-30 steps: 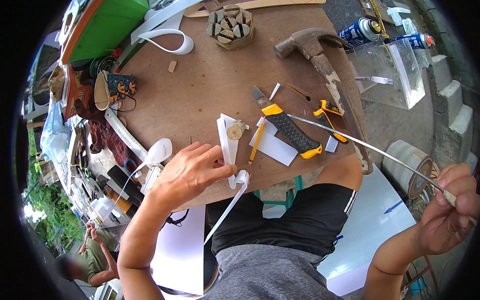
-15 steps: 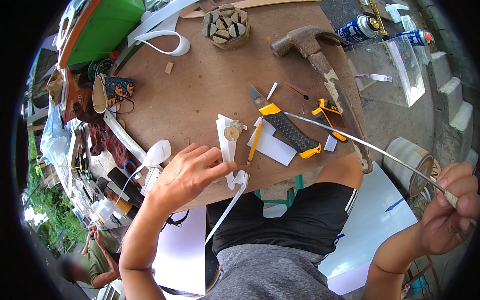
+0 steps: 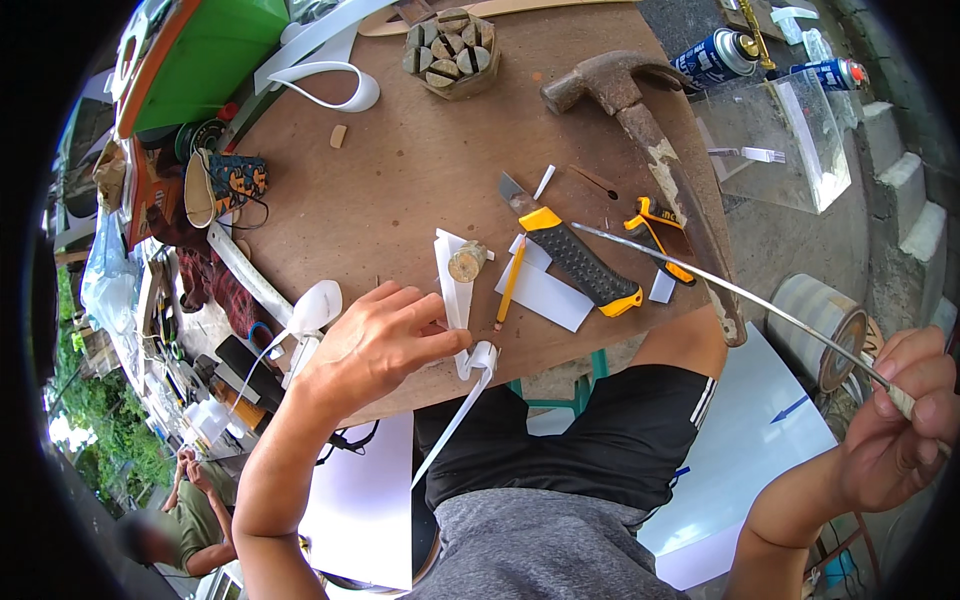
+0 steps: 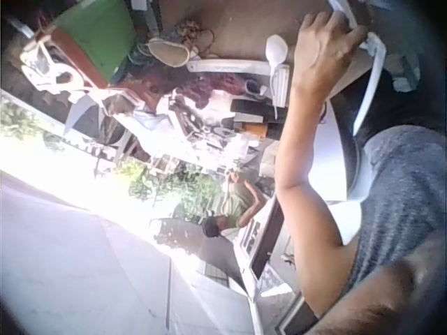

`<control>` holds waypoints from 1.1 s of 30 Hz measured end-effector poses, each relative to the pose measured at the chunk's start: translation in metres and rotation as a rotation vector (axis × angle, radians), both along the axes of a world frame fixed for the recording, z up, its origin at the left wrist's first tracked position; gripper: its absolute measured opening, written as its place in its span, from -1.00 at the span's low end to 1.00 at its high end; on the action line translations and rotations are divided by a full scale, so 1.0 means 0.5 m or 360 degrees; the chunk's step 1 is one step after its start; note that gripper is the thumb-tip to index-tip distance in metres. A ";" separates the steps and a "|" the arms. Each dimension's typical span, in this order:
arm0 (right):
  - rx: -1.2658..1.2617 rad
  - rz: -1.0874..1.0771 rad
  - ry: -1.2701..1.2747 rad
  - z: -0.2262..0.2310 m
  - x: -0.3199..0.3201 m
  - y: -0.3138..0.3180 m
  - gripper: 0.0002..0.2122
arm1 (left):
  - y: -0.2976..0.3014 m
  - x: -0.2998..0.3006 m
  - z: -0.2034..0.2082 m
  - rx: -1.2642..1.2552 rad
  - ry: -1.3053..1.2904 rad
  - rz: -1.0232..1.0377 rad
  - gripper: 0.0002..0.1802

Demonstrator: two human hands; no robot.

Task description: Applying glue and positioning a thin white plastic strip onto a larger plastic component for sign assembly.

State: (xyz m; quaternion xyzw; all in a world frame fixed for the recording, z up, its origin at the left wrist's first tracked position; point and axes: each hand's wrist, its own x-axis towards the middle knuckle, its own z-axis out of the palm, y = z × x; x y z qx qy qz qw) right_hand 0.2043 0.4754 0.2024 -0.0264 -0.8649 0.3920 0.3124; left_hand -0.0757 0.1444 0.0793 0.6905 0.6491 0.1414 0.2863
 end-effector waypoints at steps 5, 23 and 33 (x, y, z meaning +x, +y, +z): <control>-0.0046 0.0040 -0.0032 0.008 0.006 0.007 -0.75 | 0.003 0.001 0.001 -0.0007 0.0005 -0.0013 -0.52; -0.0066 -0.0414 0.0096 0.042 0.017 -0.002 -0.75 | 0.003 -0.002 -0.002 -0.0044 -0.0008 -0.0029 -0.60; 0.0066 -0.0466 -0.0029 0.071 0.037 -0.009 -0.69 | 0.003 -0.004 0.008 0.0081 -0.0034 -0.0006 -0.60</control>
